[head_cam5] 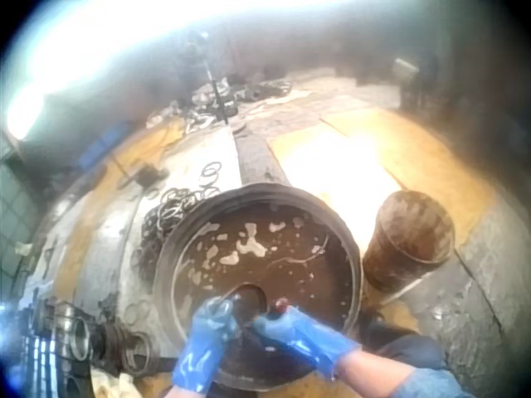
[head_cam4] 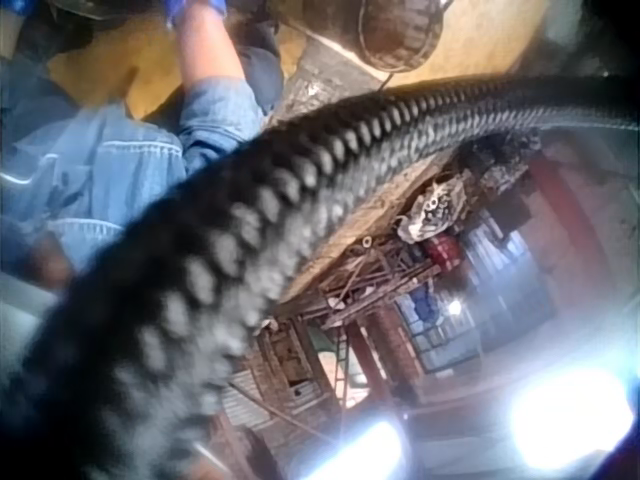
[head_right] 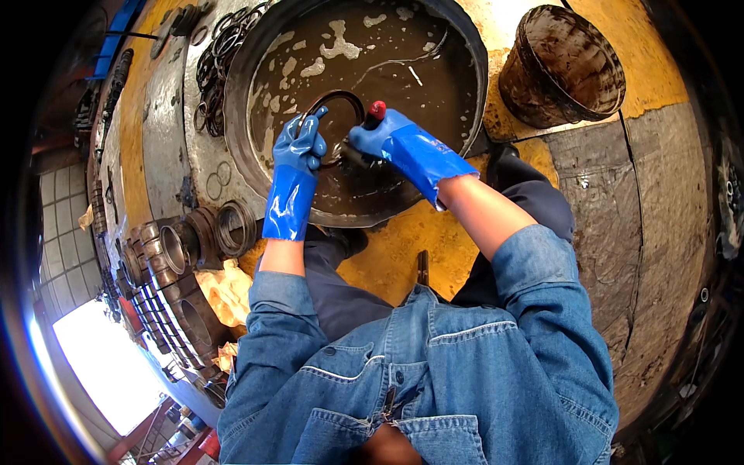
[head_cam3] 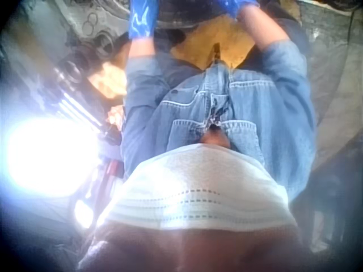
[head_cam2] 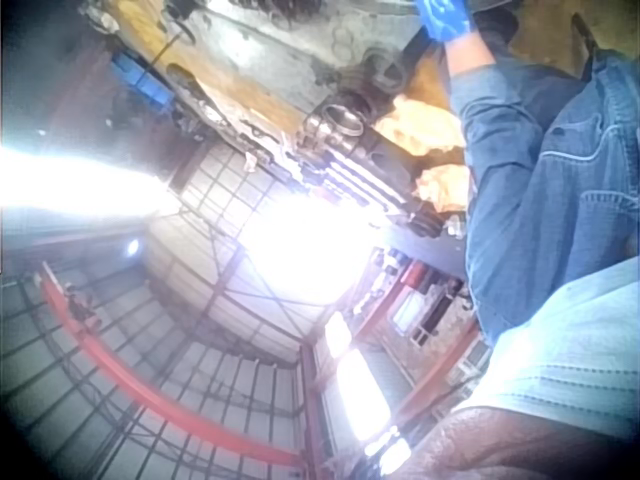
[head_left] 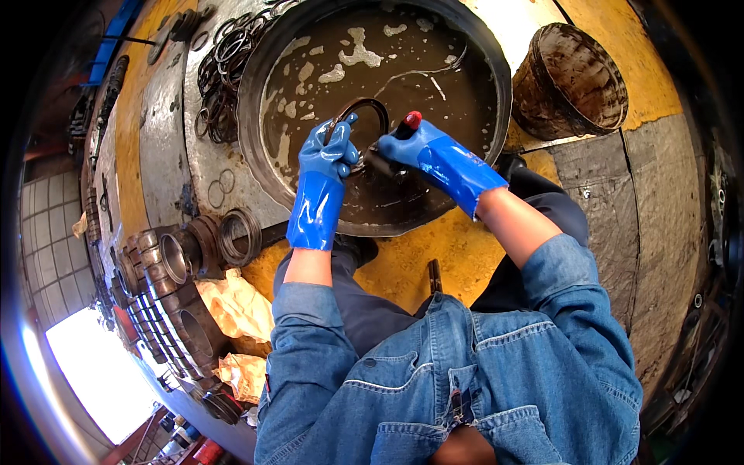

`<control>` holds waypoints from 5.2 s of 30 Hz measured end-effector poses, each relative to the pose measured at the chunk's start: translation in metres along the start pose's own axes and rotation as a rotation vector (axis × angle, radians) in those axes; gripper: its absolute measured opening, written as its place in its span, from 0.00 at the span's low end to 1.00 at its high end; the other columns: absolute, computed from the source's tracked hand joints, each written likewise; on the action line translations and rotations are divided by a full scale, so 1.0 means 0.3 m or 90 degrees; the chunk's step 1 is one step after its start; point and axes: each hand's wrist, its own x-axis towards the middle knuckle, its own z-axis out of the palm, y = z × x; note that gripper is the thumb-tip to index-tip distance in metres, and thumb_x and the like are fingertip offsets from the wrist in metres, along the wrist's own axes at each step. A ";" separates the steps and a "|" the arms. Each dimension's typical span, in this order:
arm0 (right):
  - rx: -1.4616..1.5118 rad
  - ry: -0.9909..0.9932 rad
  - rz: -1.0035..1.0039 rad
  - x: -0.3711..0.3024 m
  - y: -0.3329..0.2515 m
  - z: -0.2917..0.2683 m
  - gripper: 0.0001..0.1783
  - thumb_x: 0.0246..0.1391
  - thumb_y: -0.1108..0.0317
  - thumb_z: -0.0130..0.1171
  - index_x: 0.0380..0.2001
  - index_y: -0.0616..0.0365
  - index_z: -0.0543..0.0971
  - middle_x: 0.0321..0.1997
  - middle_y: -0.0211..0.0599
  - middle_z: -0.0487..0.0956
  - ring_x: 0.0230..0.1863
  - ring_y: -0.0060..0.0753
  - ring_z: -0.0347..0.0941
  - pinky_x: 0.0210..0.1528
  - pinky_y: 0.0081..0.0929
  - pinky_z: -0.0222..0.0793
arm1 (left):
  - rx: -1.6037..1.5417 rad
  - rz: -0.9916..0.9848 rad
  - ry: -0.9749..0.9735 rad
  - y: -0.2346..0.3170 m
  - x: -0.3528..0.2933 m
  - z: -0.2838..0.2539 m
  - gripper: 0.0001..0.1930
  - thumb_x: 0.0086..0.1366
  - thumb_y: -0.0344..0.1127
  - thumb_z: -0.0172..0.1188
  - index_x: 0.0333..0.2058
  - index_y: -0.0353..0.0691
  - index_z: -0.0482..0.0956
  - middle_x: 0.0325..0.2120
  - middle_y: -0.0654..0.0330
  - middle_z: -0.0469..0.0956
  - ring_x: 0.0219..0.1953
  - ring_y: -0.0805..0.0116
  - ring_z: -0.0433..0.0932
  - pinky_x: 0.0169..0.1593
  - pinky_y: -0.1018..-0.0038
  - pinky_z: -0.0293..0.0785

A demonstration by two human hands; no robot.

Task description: The person scrubs a metal ring with a brush over a basin of liquid, then places it on a pile of similar rings. They repeat this process with additional rings.

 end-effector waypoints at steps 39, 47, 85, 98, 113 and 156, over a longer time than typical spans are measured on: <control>0.152 0.011 0.018 -0.050 -0.004 0.015 0.21 0.56 0.49 0.64 0.32 0.59 0.87 0.28 0.40 0.85 0.31 0.28 0.79 0.38 0.29 0.73 | -0.249 0.059 -0.007 0.020 0.012 -0.063 0.22 0.76 0.40 0.64 0.61 0.33 0.79 0.17 0.65 0.75 0.15 0.78 0.65 0.18 0.80 0.55; -0.016 0.061 -0.028 0.015 0.046 -0.072 0.29 0.59 0.37 0.62 0.33 0.55 0.89 0.30 0.41 0.87 0.34 0.38 0.82 0.45 0.34 0.77 | -0.502 0.041 -0.134 -0.035 0.082 -0.094 0.23 0.76 0.49 0.62 0.64 0.46 0.78 0.28 0.69 0.80 0.24 0.77 0.70 0.29 0.75 0.68; 0.075 0.160 -0.163 0.038 0.007 -0.054 0.15 0.61 0.55 0.62 0.33 0.54 0.88 0.28 0.36 0.86 0.31 0.27 0.83 0.39 0.29 0.78 | -0.240 -0.025 -0.029 0.041 -0.014 -0.078 0.18 0.76 0.39 0.63 0.58 0.36 0.82 0.23 0.69 0.75 0.16 0.84 0.61 0.20 0.83 0.55; 0.051 -0.048 -0.186 -0.078 -0.046 -0.005 0.16 0.59 0.54 0.62 0.36 0.54 0.89 0.31 0.36 0.86 0.33 0.28 0.82 0.41 0.30 0.77 | -0.063 -0.021 0.066 0.051 -0.031 -0.023 0.18 0.74 0.43 0.66 0.56 0.40 0.84 0.22 0.69 0.76 0.17 0.83 0.64 0.20 0.83 0.58; 0.116 -0.003 -0.006 0.028 0.055 -0.007 0.22 0.59 0.51 0.66 0.40 0.61 0.88 0.34 0.41 0.87 0.39 0.31 0.83 0.47 0.32 0.77 | -0.023 -0.009 -0.010 0.012 -0.014 0.002 0.18 0.76 0.39 0.64 0.57 0.34 0.81 0.19 0.66 0.77 0.14 0.82 0.66 0.17 0.85 0.58; -0.349 0.280 -0.400 0.026 0.101 0.056 0.14 0.64 0.54 0.63 0.48 0.42 0.88 0.46 0.40 0.88 0.44 0.52 0.85 0.48 0.42 0.82 | -0.093 -0.084 -0.031 0.064 -0.024 -0.003 0.20 0.78 0.40 0.60 0.61 0.34 0.80 0.19 0.70 0.71 0.14 0.83 0.58 0.17 0.82 0.53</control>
